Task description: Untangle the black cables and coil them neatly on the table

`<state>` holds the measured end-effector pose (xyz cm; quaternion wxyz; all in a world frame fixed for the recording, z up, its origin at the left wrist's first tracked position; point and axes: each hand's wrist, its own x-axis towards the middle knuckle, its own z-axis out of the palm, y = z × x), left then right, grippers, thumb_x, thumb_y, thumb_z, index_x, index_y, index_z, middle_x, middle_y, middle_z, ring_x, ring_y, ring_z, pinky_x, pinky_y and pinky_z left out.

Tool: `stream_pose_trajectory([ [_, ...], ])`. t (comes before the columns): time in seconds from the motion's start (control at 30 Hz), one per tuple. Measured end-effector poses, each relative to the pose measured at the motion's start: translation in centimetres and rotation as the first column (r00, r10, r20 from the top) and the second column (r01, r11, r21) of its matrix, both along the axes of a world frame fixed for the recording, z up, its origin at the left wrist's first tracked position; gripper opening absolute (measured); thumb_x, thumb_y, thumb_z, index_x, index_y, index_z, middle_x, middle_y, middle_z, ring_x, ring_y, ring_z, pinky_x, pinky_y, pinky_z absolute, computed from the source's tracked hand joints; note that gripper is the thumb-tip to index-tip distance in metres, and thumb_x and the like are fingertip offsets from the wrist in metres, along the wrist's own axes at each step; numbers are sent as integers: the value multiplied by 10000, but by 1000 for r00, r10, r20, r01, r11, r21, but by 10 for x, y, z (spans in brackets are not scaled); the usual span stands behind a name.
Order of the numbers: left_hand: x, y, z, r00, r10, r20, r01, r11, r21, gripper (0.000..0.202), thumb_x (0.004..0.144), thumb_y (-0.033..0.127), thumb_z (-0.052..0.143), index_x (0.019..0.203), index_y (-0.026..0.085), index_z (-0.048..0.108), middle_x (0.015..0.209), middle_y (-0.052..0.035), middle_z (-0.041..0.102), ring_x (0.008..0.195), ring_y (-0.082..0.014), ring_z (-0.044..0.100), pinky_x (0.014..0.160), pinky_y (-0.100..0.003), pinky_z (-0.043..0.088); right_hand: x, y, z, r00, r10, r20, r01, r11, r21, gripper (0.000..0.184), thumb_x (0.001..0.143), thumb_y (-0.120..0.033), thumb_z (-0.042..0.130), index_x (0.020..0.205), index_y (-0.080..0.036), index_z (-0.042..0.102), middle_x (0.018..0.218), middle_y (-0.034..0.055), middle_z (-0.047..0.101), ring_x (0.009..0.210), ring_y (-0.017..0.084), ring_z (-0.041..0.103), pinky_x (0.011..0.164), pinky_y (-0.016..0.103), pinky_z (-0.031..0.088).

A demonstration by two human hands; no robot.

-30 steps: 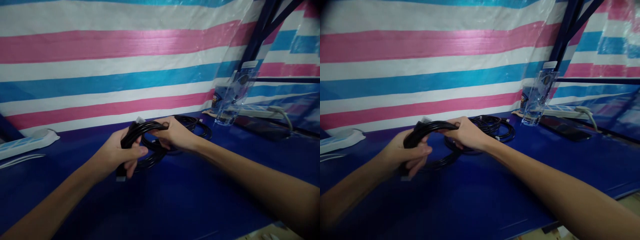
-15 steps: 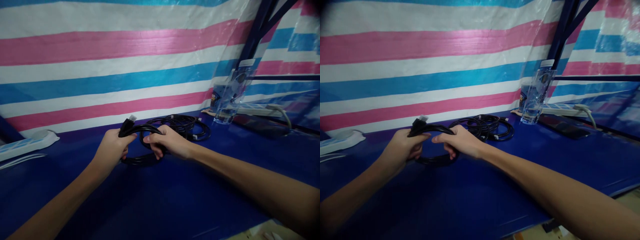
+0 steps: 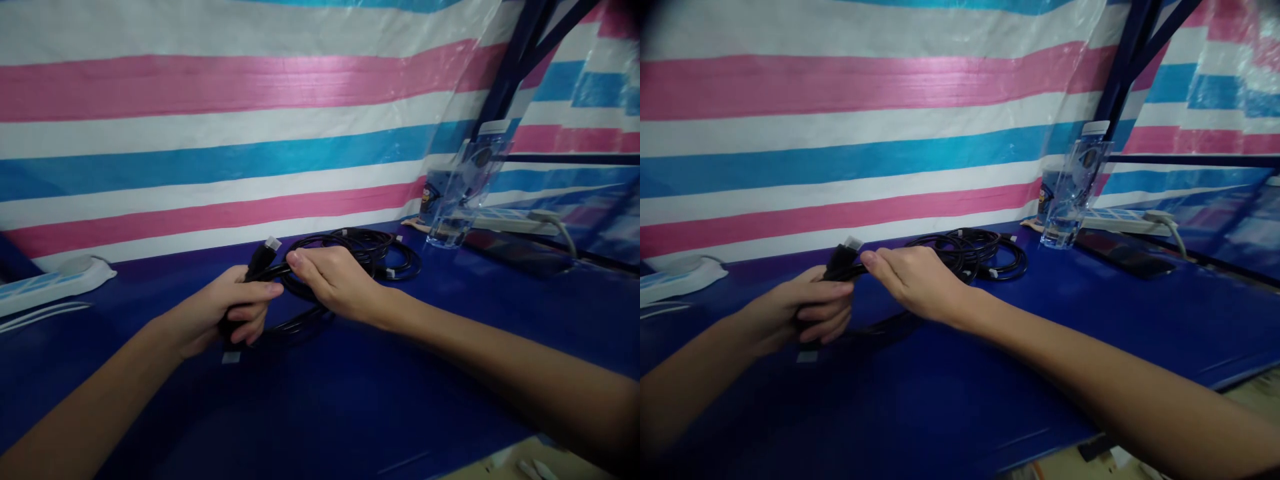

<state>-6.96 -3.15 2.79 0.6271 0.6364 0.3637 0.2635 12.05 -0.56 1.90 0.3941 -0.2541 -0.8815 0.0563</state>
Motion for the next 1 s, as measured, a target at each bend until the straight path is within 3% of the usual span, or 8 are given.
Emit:
stream_pose_trajectory([
  [0.13, -1, -1, 1, 997, -72, 33, 73, 996, -44, 548, 816, 483, 531, 431, 189, 276, 325, 78, 214, 278, -45, 260, 393, -216, 347, 2, 0, 0, 995, 100, -12, -100, 995, 29, 371, 966, -330, 299, 791, -121, 550, 737, 31, 553, 645, 90, 467, 624, 215, 332],
  [0.27, 11, -7, 2, 974, 226, 29, -228, 959, 171, 534, 750, 484, 607, 413, 194, 311, 300, 75, 213, 267, -51, 247, 340, -210, 310, -1, -4, 1, 972, 136, -190, -164, 976, -144, 307, 941, -339, 381, 898, -131, 603, 777, 23, 585, 682, 91, 502, 648, 205, 363],
  [0.37, 21, -14, 5, 833, 551, 56, -510, 723, 467, 430, 660, 393, 712, 417, 180, 429, 323, 46, 351, 309, -65, 326, 317, -194, 257, -4, -11, 5, 908, 163, -385, -292, 906, -305, 298, 904, -394, 448, 870, -154, 622, 769, 7, 584, 673, 83, 497, 601, 189, 360],
  [0.5, 22, -17, 9, 732, 671, 119, -547, 473, 691, 335, 632, 290, 744, 444, 180, 489, 364, 50, 427, 351, -58, 353, 335, -172, 240, -7, -17, 5, 864, 127, -487, -317, 889, -329, 273, 877, -396, 490, 850, -176, 650, 712, -8, 548, 644, 80, 471, 563, 190, 338],
  [0.6, 11, -11, 7, 827, 562, 5, -454, 663, 595, 219, 644, 320, 732, 548, 191, 584, 383, 36, 473, 370, -87, 436, 360, -175, 305, -7, -13, 0, 863, 81, -499, -285, 893, -349, 270, 863, -398, 513, 787, -173, 641, 622, -23, 476, 592, 73, 431, 530, 192, 319],
  [0.67, 1, -3, 3, 935, 354, 13, -333, 866, 374, 223, 615, 379, 733, 699, 181, 673, 430, 7, 533, 457, -148, 558, 442, -205, 423, -6, -7, -5, 856, 46, -516, -295, 862, -413, 298, 859, -412, 516, 706, -168, 588, 555, -37, 401, 525, 62, 381, 476, 191, 290],
  [0.73, -7, 6, -3, 961, 229, 152, -251, 958, 142, 340, 611, 433, 714, 791, 145, 704, 538, -47, 616, 610, -217, 647, 582, -264, 512, -5, -1, -7, 825, -10, -565, -318, 818, -479, 338, 851, -432, 523, 636, -172, 499, 513, -55, 329, 452, 49, 313, 419, 190, 252],
  [1.0, 6, 17, -21, 774, 495, 394, -446, 869, -216, 284, 886, 291, 430, 836, 129, 657, 685, -72, 667, 647, -178, 647, 630, -289, 537, 10, 8, 12, 531, -291, -796, -535, 614, -581, 313, 849, -411, 548, 684, -201, 384, 467, -102, 273, 330, 26, 186, 300, 173, 140],
])
